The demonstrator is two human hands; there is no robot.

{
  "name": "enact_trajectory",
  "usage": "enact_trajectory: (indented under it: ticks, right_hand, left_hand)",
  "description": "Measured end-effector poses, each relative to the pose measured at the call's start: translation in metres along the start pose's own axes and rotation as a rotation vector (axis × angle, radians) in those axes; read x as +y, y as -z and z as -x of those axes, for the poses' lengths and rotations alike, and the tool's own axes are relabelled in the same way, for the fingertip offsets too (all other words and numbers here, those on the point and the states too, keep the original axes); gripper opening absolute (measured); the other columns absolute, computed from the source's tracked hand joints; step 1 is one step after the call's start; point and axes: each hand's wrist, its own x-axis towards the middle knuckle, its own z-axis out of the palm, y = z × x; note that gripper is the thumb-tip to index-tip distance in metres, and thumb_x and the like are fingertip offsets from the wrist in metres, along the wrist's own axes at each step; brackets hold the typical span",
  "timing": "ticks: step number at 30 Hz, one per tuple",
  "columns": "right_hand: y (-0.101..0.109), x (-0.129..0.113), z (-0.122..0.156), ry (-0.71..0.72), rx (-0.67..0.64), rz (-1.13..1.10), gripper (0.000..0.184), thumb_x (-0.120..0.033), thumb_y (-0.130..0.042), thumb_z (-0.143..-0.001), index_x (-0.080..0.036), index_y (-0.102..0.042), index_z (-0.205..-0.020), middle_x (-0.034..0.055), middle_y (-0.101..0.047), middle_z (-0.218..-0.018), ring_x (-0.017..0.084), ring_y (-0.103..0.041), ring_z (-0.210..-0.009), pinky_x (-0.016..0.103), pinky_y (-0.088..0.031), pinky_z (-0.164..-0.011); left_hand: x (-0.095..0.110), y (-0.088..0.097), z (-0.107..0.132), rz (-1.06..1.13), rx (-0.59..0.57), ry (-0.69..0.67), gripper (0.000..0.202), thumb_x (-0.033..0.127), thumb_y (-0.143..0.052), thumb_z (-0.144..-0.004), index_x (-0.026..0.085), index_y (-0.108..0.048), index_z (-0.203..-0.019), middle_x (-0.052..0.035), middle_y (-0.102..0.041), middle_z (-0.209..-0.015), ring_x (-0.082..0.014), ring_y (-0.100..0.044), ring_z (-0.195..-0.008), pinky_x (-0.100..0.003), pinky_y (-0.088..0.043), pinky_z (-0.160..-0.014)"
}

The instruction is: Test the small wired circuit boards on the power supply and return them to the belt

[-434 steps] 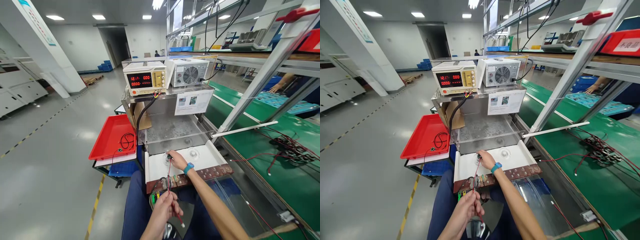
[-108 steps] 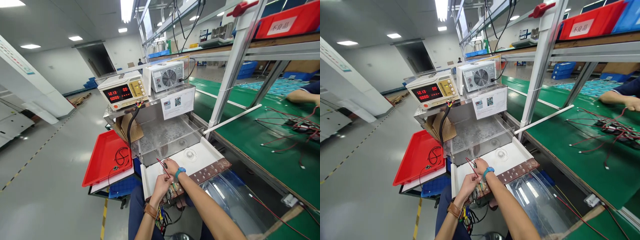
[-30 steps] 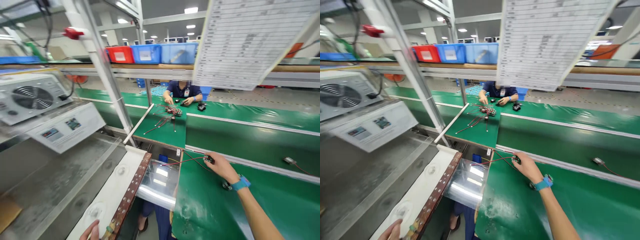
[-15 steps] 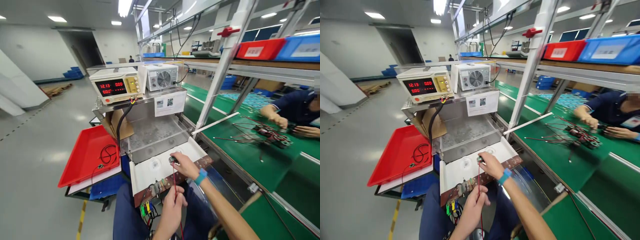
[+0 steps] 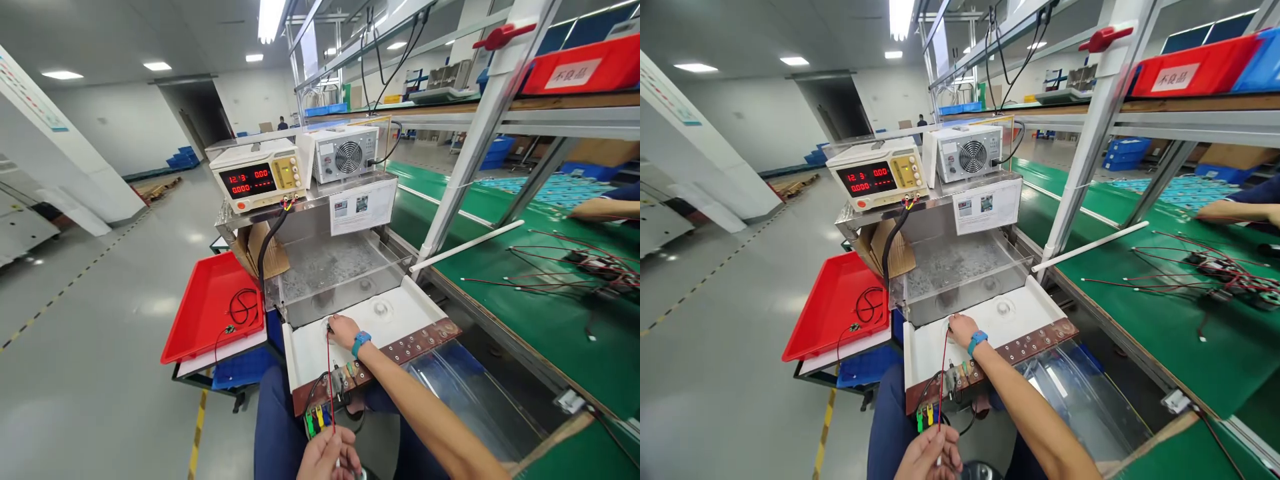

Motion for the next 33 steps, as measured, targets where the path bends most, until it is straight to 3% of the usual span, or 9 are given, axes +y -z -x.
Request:
enact_trajectory:
  ticks: [7,11,17,22,26,33]
  right_hand:
    - [-0.002,0.009,-0.003,-0.038,-0.058,-0.005,0.035,-0.042,-0.067,-0.084,-0.017,-0.062,-0.109,0.0124,-0.069,-0.107,0.026,-0.064,-0.102,0.029,-0.044,-0.078]
    - [-0.004,0.01,-0.004,-0.065,-0.05,-0.028,0.038,-0.043,-0.066,-0.083,-0.016,-0.061,-0.109,0.0123,-0.07,-0.105,0.026,-0.064,-0.101,0.029,-0.043,-0.075]
    - [-0.006,0.014,-0.005,-0.052,-0.028,-0.072,0.038,-0.042,-0.063,-0.081,-0.017,-0.06,-0.11,0.0112,-0.071,-0.104,0.026,-0.063,-0.101,0.028,-0.041,-0.074]
    - [-0.007,0.016,-0.008,-0.073,-0.052,-0.08,0.037,-0.041,-0.06,-0.082,-0.017,-0.059,-0.111,0.0124,-0.07,-0.104,0.027,-0.063,-0.101,0.03,-0.041,-0.075]
    - [-0.01,0.017,-0.009,-0.072,-0.037,-0.089,0.039,-0.041,-0.061,-0.08,-0.017,-0.059,-0.111,0.0118,-0.071,-0.103,0.026,-0.063,-0.1,0.03,-0.041,-0.076]
    - [-0.008,0.017,-0.007,-0.085,-0.027,-0.101,0.04,-0.043,-0.062,-0.079,-0.018,-0.06,-0.111,0.0105,-0.071,-0.102,0.026,-0.063,-0.099,0.029,-0.04,-0.074]
  left_hand:
    - [0.073,-0.031,-0.011,-0.031,0.016,-0.126,0.05,0.059,-0.077,-0.068,0.011,-0.072,-0.084,-0.0054,-0.065,-0.073,-0.0111,-0.058,-0.059,-0.021,-0.042,-0.053]
    - [0.094,-0.034,-0.035,-0.065,0.03,-0.173,0.052,0.059,-0.079,-0.065,0.011,-0.072,-0.084,-0.0031,-0.063,-0.069,-0.0095,-0.055,-0.056,-0.021,-0.041,-0.054]
    - [0.096,-0.028,-0.082,-0.237,0.089,-0.27,0.054,0.062,-0.078,-0.062,0.012,-0.071,-0.083,-0.0015,-0.062,-0.063,-0.0109,-0.054,-0.055,-0.022,-0.042,-0.054]
    - [0.092,-0.021,-0.112,-0.38,0.176,-0.417,0.04,0.048,-0.079,-0.061,0.015,-0.07,-0.081,-0.002,-0.067,-0.066,-0.0151,-0.06,-0.063,-0.025,-0.045,-0.062]
    - [0.081,-0.016,-0.123,-0.48,0.21,-0.43,0.033,0.041,-0.075,-0.062,0.016,-0.068,-0.082,-0.0057,-0.072,-0.07,-0.0204,-0.066,-0.071,-0.03,-0.049,-0.07]
    - [0.074,-0.014,-0.125,-0.495,0.138,-0.332,0.035,0.043,-0.074,-0.061,0.017,-0.065,-0.082,-0.0099,-0.075,-0.075,-0.024,-0.07,-0.076,-0.032,-0.051,-0.072]
